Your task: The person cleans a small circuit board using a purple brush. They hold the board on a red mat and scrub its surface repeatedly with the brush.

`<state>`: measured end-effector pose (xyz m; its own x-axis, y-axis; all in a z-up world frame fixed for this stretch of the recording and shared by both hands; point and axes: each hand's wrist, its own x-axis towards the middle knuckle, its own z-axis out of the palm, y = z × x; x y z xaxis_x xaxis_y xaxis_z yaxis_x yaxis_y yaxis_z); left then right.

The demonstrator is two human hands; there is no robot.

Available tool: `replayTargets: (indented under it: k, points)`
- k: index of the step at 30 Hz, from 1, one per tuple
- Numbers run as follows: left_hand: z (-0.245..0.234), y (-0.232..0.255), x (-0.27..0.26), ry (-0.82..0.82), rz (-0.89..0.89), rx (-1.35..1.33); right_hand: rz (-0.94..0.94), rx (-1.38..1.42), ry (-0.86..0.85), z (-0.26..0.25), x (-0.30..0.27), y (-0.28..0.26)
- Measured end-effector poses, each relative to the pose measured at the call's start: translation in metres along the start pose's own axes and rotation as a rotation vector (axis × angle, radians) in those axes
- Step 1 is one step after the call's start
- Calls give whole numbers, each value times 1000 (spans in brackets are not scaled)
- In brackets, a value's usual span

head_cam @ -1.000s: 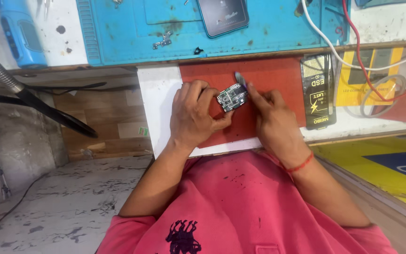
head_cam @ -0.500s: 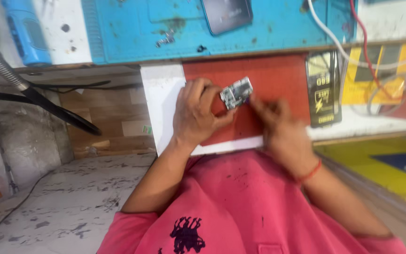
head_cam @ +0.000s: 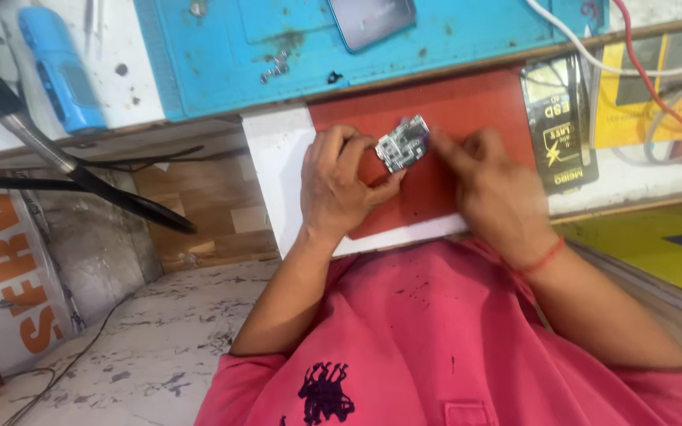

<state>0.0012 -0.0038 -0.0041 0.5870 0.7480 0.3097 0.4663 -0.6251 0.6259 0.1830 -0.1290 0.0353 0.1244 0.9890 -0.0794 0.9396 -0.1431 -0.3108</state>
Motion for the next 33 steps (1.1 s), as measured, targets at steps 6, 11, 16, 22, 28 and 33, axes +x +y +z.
replayTargets:
  k: [6,11,16,22,28,33]
  points:
    - [1,-2,0,26,14,-6,-6,29,-43,-6,11,-8]
    - [-1,2,-6,7,-1,-11,-44,108,-88,-4,5,-8]
    - [0,2,1,17,8,-2,28,151,-25,4,4,-2]
    - [1,-2,-2,24,17,5,33,166,-48,4,9,-4]
    - [0,-2,-2,35,4,-1,-25,204,-47,4,3,-8]
    - [-4,2,4,28,14,28,32,120,-97,0,11,-7]
